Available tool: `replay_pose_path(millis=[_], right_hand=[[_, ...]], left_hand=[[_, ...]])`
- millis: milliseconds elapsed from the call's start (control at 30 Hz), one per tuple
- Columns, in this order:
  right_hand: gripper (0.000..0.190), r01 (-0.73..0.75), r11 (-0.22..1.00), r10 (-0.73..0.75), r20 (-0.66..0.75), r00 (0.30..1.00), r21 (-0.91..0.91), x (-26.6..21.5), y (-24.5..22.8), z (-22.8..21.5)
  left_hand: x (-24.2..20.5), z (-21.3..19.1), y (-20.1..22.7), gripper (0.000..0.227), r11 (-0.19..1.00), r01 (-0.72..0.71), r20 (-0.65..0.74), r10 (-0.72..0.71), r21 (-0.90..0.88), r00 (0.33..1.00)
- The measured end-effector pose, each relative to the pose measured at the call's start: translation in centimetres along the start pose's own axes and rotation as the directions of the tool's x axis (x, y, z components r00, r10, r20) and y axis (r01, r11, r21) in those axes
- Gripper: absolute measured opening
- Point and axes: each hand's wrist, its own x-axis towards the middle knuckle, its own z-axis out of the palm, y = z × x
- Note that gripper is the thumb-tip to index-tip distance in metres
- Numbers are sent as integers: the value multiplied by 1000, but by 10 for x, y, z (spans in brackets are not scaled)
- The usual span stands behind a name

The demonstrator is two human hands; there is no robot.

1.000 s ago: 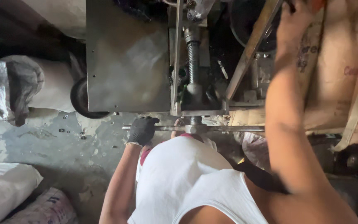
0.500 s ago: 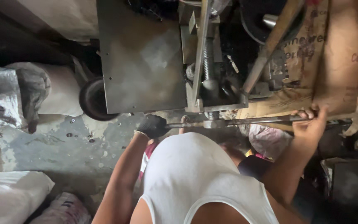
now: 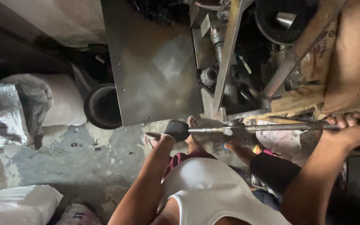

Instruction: The person operates a manual press machine in a workshop setting. They repeatedly place small metal pieces into the machine, use a lever to activate the press, and then remove the processed pieces.

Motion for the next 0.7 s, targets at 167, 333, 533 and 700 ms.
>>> replay_pose_path(millis=[167, 333, 533, 700], right_hand=[[62, 268, 953, -192, 397, 897, -145, -145, 3, 61], [21, 857, 435, 237, 953, 187, -276, -232, 96, 110], [36, 977, 204, 531, 830, -169, 68, -260, 239, 114], [20, 970, -52, 591, 775, 222, -238, -228, 326, 33]], left_hand=[[14, -21, 28, 45, 993, -65, -4, 65, -95, 998], [-34, -111, 11, 31, 672, -208, -83, 213, -711, 973], [-73, -169, -34, 26, 815, -410, -560, 129, -410, 818], [-80, -165, -31, 24, 671, -248, -419, -104, -699, 902]])
